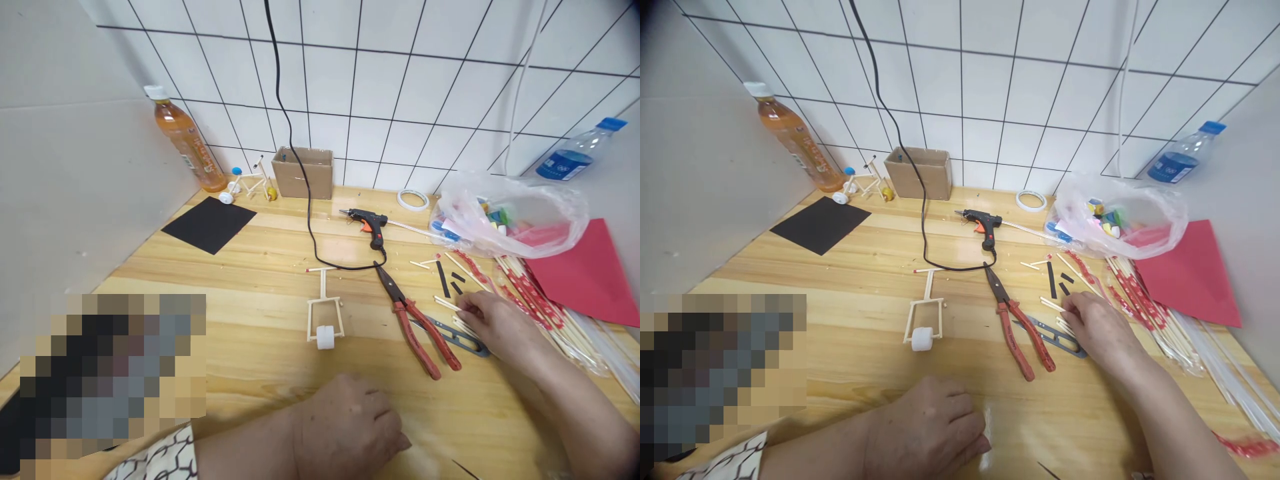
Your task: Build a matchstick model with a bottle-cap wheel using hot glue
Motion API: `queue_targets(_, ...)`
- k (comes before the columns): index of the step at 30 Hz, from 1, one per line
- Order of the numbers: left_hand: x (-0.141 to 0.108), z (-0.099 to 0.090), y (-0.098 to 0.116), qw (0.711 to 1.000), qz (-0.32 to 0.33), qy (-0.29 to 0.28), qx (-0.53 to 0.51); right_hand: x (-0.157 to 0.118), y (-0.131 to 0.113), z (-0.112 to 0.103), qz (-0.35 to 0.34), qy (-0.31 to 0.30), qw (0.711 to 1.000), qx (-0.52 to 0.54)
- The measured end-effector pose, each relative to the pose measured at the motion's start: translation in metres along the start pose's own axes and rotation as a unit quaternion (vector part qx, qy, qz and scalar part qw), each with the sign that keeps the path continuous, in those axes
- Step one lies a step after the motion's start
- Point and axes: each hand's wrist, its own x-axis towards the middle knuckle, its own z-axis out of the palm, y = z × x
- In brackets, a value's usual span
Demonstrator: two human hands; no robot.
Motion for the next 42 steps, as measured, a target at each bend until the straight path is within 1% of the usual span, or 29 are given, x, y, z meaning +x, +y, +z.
queue_targets(2, 0.0, -0.001, 0.0, 1.0, 0.003, -0.005, -0.001, 0.0, 0.0, 0.0, -0.013, 0.028, 0.999, -0.017)
queue_targets(3, 0.0, -0.002, 0.0, 1.0, 0.003, -0.005, -0.005, -0.001, -0.001, -0.002, -0.006, 0.045, 0.999, -0.01)
queue_targets(4, 0.001, -0.004, 0.0, 1.0, -0.001, -0.004, -0.011, -0.002, -0.004, -0.004, 0.007, 0.062, 0.998, 0.016)
queue_targets(5, 0.002, -0.006, 0.0, 1.0, -0.01, -0.002, -0.022, -0.005, -0.009, -0.007, 0.022, 0.069, 0.995, 0.067)
queue_targets(6, 0.003, -0.008, 0.0, 0.999, -0.026, 0.004, -0.037, -0.009, -0.015, -0.009, 0.036, 0.072, 0.987, 0.142)
queue_targets(7, 0.004, -0.011, 0.0, 0.997, -0.047, 0.015, -0.056, -0.015, -0.023, -0.011, 0.038, 0.053, 0.968, 0.242)
queue_targets(8, 0.005, -0.014, -0.001, 0.994, -0.069, 0.031, -0.081, -0.02, -0.033, -0.012, 0.035, 0.002, 0.934, 0.354)
queue_targets(9, 0.006, -0.017, -0.001, 0.988, -0.093, 0.053, -0.109, -0.027, -0.043, -0.012, 0.036, -0.041, 0.891, 0.45)
queue_targets(10, 0.007, -0.02, -0.002, 0.979, -0.122, 0.084, -0.139, -0.033, -0.054, -0.011, 0.03, -0.083, 0.853, 0.515)
queue_targets(11, 0.007, -0.022, -0.003, 0.967, -0.151, 0.11, -0.175, -0.039, -0.065, -0.009, 0.008, -0.121, 0.82, 0.559)
queue_targets(12, 0.008, -0.025, -0.004, 0.952, -0.182, 0.13, -0.209, -0.044, -0.075, -0.006, -0.011, -0.164, 0.795, 0.583)
queue_targets(13, 0.009, -0.026, -0.006, 0.933, -0.219, 0.149, -0.242, -0.049, -0.084, -0.003, -0.02, -0.19, 0.779, 0.597)
queue_targets(14, 0.009, -0.028, -0.007, 0.908, -0.255, 0.169, -0.286, -0.052, -0.092, 0.0, -0.03, -0.207, 0.774, 0.598)
queue_targets(15, 0.009, -0.028, -0.008, 0.88, -0.277, 0.19, -0.334, -0.055, -0.099, 0.003, -0.04, -0.217, 0.778, 0.588)
queue_targets(17, 0.009, -0.029, -0.009, 0.837, -0.309, 0.183, -0.412, -0.058, -0.11, 0.007, -0.068, -0.213, 0.807, 0.547)
queue_targets(18, 0.009, -0.029, -0.009, 0.825, -0.313, 0.182, -0.435, -0.059, -0.115, 0.008, -0.089, -0.202, 0.827, 0.518)
queue_targets(19, 0.009, -0.029, -0.009, 0.823, -0.308, 0.18, -0.442, -0.06, -0.118, 0.01, -0.114, -0.182, 0.847, 0.486)
queue_targets(20, 0.009, -0.03, -0.009, 0.828, -0.302, 0.177, -0.437, -0.06, -0.121, 0.012, -0.144, -0.156, 0.866, 0.453)
queue_targets(21, 0.009, -0.03, -0.009, 0.841, -0.294, 0.173, -0.419, -0.06, -0.123, 0.014, -0.176, -0.129, 0.88, 0.422)
queue_targets(22, 0.009, -0.03, -0.009, 0.858, -0.284, 0.171, -0.392, -0.06, -0.124, 0.017, -0.205, -0.103, 0.89, 0.394)
queue_targets(24, 0.008, -0.029, -0.01, 0.894, -0.257, 0.166, -0.327, -0.059, -0.124, 0.023, -0.251, -0.064, 0.899, 0.353)
queue_targets(27, 0.007, -0.025, -0.011, 0.94, -0.201, 0.153, -0.227, -0.058, -0.122, 0.031, -0.275, -0.045, 0.905, 0.321)
queue_targets(29, 0.006, -0.023, -0.011, 0.96, -0.165, 0.142, -0.174, -0.059, -0.119, 0.035, -0.274, -0.038, 0.912, 0.303)
queue_targets(31, 0.005, -0.02, -0.011, 0.971, -0.142, 0.129, -0.142, -0.06, -0.117, 0.038, -0.27, -0.032, 0.918, 0.288)
queue_targets(33, 0.005, -0.02, -0.01, 0.976, -0.132, 0.117, -0.129, -0.061, -0.116, 0.038, -0.273, -0.023, 0.921, 0.276)
queue_targets(38, 0.005, -0.02, -0.01, 0.978, -0.106, 0.107, -0.145, -0.063, -0.115, 0.037, -0.295, 0.014, 0.927, 0.231)
queue_targets(42, 0.005, -0.02, -0.011, 0.976, -0.1, 0.109, -0.158, -0.063, -0.115, 0.038, -0.296, 0.03, 0.929, 0.221)
